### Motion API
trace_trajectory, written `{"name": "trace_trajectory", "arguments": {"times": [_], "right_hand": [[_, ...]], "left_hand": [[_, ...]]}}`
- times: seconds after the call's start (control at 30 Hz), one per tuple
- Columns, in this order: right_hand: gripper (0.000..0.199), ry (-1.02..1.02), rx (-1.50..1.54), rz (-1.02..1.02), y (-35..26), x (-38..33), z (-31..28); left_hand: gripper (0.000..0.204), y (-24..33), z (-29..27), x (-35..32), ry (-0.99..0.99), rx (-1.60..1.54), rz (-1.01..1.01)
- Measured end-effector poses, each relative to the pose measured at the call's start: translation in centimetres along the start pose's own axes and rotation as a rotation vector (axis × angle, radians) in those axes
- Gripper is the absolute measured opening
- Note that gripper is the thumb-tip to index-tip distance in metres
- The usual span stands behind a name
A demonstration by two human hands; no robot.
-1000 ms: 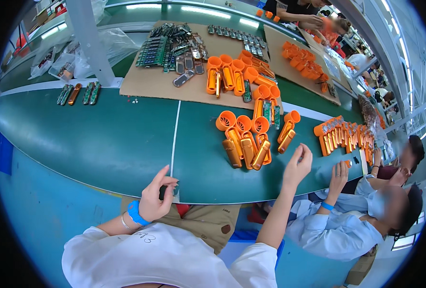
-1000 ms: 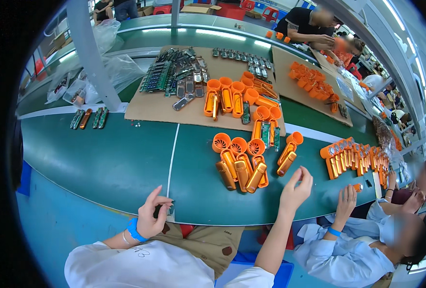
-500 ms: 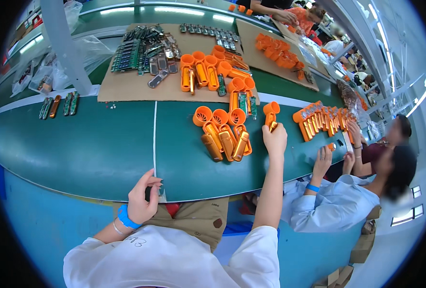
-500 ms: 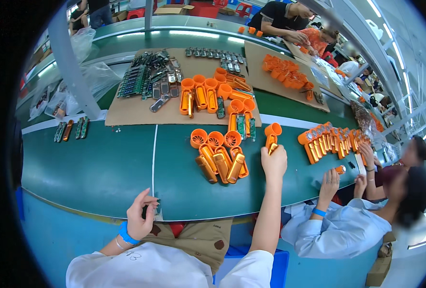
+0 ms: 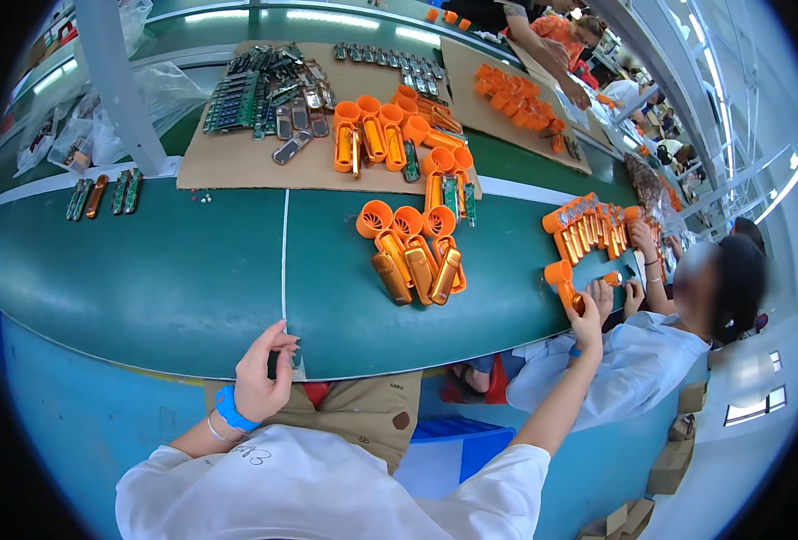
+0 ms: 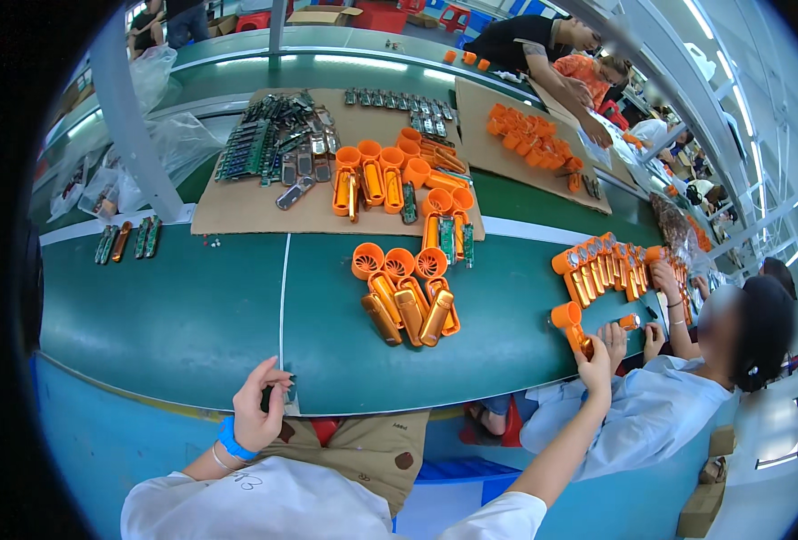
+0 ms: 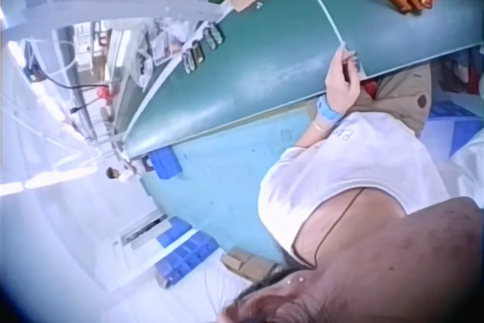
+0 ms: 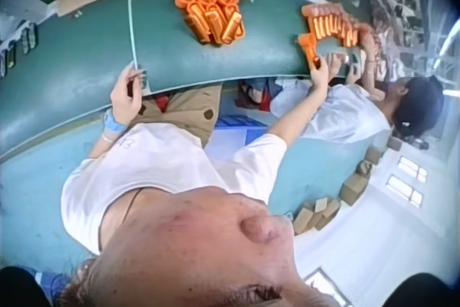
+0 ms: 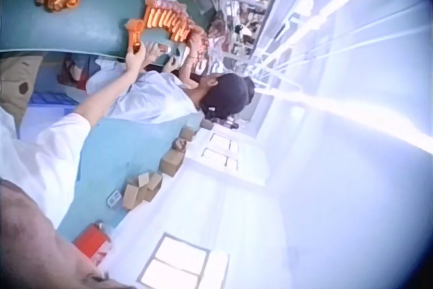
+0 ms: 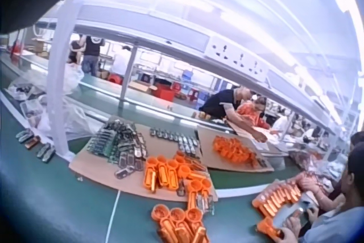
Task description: Assembling handheld fans on a production line.
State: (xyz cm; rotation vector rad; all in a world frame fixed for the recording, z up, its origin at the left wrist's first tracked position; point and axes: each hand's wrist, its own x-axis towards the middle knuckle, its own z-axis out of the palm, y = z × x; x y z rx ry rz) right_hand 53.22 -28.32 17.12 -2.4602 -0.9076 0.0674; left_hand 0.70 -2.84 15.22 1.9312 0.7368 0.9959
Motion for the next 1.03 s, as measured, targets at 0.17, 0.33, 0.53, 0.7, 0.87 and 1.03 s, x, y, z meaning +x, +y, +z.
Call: {"name": "trace_trajectory", "arguments": {"times": [0.17, 0.33, 0.53, 0.7, 0.87, 1.03], "right_hand": [[0.041, 0.107, 0.151, 0.056, 2.8, 0.4, -1.5], [0.041, 0.183, 0.103, -0.104, 2.2, 1.1, -0.8], [0.041, 0.07, 0.057, -0.037, -0.6, -0.4, 0.3], [0.04, 0.092, -0.015, -0.101, -1.9, -0.8, 1.3], [0.042, 0.119, -0.016, -0.007, -1.7, 0.2, 1.2], [0.056, 0.156, -0.131, 0.019, -1.8, 0.7, 1.5]], "left_hand": [[0.042, 0.2, -0.3, 0.0, -0.01, -0.03, -0.001], [0.041, -0.1, -0.2, -0.1, -0.003, -0.042, 0.012], [0.042, -0.1, -0.2, -0.1, -0.017, -0.039, 0.003], [0.041, -0.1, -0.2, -0.1, -0.015, -0.036, 0.003], [0.041, 0.0, -0.2, 0.1, -0.019, -0.033, 0.011], [0.042, 0.0, -0.3, -0.1, -0.021, -0.054, -0.013]]}}
